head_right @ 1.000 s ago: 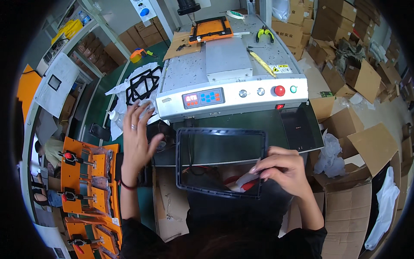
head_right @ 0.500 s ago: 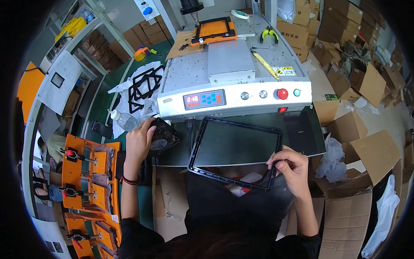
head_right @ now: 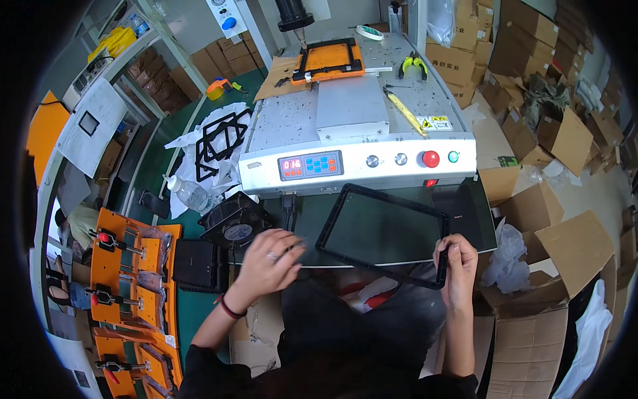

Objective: Assembling electronic tablets by pressing components together with a pneumatic press and packing them.

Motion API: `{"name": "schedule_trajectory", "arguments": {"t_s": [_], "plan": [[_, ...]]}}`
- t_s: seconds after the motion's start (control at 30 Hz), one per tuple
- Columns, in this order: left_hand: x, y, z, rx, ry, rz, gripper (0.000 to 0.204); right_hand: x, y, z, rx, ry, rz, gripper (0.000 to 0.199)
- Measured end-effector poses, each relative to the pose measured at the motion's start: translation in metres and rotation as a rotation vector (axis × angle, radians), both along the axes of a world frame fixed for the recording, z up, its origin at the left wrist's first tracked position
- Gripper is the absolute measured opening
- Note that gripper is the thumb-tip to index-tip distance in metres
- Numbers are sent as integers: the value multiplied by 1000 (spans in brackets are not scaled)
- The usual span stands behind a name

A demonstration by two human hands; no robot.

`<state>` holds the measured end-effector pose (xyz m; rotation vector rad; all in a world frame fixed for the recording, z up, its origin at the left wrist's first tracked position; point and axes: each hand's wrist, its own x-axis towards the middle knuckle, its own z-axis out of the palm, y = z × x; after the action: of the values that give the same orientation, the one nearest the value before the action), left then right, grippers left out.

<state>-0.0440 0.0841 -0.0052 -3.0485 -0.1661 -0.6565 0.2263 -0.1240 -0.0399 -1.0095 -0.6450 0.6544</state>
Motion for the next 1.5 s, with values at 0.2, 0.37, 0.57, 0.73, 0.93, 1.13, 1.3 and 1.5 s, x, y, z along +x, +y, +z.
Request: {"name": "schedule_trajectory", "arguments": {"t_s": [0.2, 0.37, 0.57, 0.73, 0.93, 1.13, 1.3, 1.5], "plan": [[19, 1, -40, -365, -33, 65, 27, -4, -1, 9, 51, -7, -51, 34], [35, 12, -4, -420, -404, 87, 24, -4, -6, 11, 75, 44, -59, 32], [141, 105, 71, -552, -609, 283, 60, -13, -11, 0, 314, 333, -10, 24], [223, 167, 99, -466, -307, 684, 99, -16, -50, -7, 284, 307, -53, 27], [265, 201, 96, -388, -21, 857, 115, -16, -92, -26, 134, 252, -137, 28], [296, 219, 100, -313, 262, 988, 119, -22, -96, -45, 60, 343, -166, 31], [311, 208, 104, -472, 240, 1158, 134, -30, -97, -55, 14, 380, -140, 31], [311, 196, 105, -481, 208, 1208, 130, -29, -105, -60, -12, 359, -131, 29]]}}
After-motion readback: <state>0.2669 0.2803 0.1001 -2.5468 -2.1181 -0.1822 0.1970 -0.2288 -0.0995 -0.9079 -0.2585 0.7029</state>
